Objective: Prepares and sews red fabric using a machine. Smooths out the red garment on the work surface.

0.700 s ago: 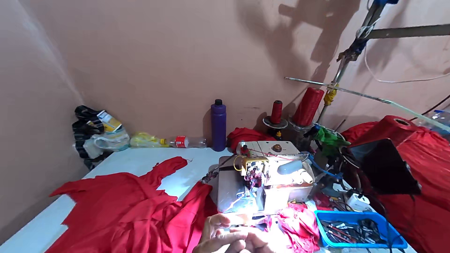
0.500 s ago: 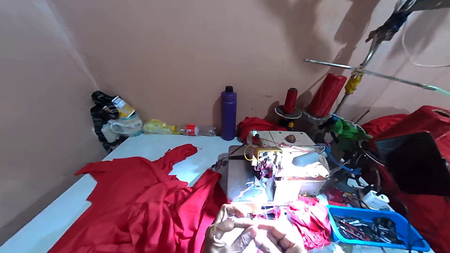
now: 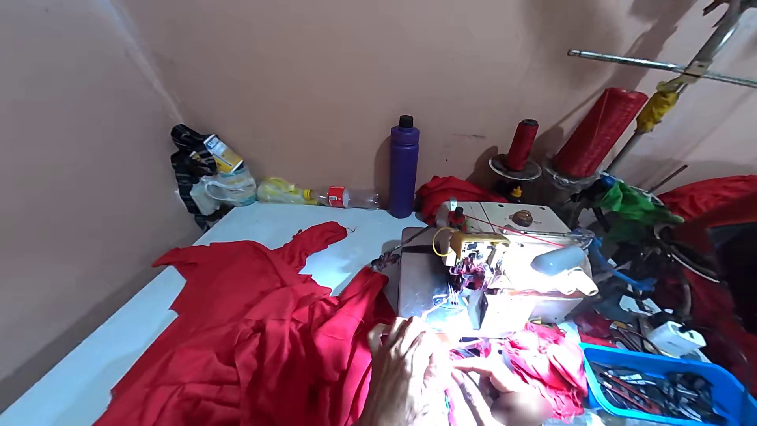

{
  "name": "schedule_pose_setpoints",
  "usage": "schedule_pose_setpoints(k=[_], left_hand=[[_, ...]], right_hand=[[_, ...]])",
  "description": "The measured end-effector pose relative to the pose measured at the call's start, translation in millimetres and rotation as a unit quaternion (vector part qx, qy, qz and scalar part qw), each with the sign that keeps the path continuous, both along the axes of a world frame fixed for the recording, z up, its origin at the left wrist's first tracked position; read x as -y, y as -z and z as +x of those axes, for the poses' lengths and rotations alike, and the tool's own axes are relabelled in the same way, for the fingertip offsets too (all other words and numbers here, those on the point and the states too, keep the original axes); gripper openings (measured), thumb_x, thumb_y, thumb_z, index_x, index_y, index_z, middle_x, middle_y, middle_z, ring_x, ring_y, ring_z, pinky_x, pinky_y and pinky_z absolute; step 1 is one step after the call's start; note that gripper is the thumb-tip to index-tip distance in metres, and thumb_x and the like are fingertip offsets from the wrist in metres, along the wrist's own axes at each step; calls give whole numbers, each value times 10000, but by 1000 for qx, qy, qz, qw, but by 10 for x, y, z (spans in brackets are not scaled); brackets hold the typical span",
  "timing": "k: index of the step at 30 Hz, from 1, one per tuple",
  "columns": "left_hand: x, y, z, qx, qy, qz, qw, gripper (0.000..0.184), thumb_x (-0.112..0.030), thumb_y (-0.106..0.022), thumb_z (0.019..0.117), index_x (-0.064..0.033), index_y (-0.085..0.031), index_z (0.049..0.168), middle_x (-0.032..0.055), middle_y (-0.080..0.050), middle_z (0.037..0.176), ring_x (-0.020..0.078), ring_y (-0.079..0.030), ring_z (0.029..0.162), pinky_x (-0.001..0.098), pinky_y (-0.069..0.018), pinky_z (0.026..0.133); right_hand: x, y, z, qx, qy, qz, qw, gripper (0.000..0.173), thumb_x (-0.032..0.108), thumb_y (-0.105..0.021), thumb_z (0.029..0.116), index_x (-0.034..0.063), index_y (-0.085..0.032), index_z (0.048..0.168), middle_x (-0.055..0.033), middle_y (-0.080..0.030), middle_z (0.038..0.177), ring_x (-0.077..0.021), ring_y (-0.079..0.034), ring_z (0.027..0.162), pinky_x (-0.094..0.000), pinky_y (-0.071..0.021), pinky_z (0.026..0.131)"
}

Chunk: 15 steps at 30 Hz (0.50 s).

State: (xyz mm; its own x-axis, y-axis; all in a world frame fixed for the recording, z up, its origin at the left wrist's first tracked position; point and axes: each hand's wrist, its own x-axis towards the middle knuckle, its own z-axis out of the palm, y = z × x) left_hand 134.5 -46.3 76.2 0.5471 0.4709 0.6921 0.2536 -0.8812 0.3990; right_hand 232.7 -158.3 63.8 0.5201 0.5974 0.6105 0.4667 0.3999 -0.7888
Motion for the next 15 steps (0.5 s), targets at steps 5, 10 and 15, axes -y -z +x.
schedule_pose_setpoints(k=[5, 10, 15], left_hand=[[-168, 36, 154, 5, -8, 20, 1000, 251, -256, -577, 890, -143, -653, 679, 9, -641, 756, 196, -640, 793, 457, -422, 799], [-380, 0, 284, 48, -24, -45, 998, 236, -231, -567, 953, -131, -764, 870, 37, -712, 918, 180, -684, 863, 424, -504, 763], [-600, 122, 451, 87, -40, -84, 992, 167, -193, -666, 878, -102, -768, 974, 80, -706, 1000, 183, -676, 905, 351, -536, 778]], right_hand=[[-103, -6, 97, 59, 93, -46, 993, 87, 31, -707, 857, -30, -744, 907, -48, -704, 837, 35, -613, 706, -97, -518, 674], [-451, 51, 279, 52, 181, -4, 982, 102, 73, -660, 883, -17, -706, 866, 1, -681, 751, 57, -598, 612, -95, -513, 576], [-732, 96, 411, 64, 218, 2, 974, 107, 77, -646, 881, -8, -700, 847, 9, -644, 715, 53, -584, 610, -95, -508, 590]])
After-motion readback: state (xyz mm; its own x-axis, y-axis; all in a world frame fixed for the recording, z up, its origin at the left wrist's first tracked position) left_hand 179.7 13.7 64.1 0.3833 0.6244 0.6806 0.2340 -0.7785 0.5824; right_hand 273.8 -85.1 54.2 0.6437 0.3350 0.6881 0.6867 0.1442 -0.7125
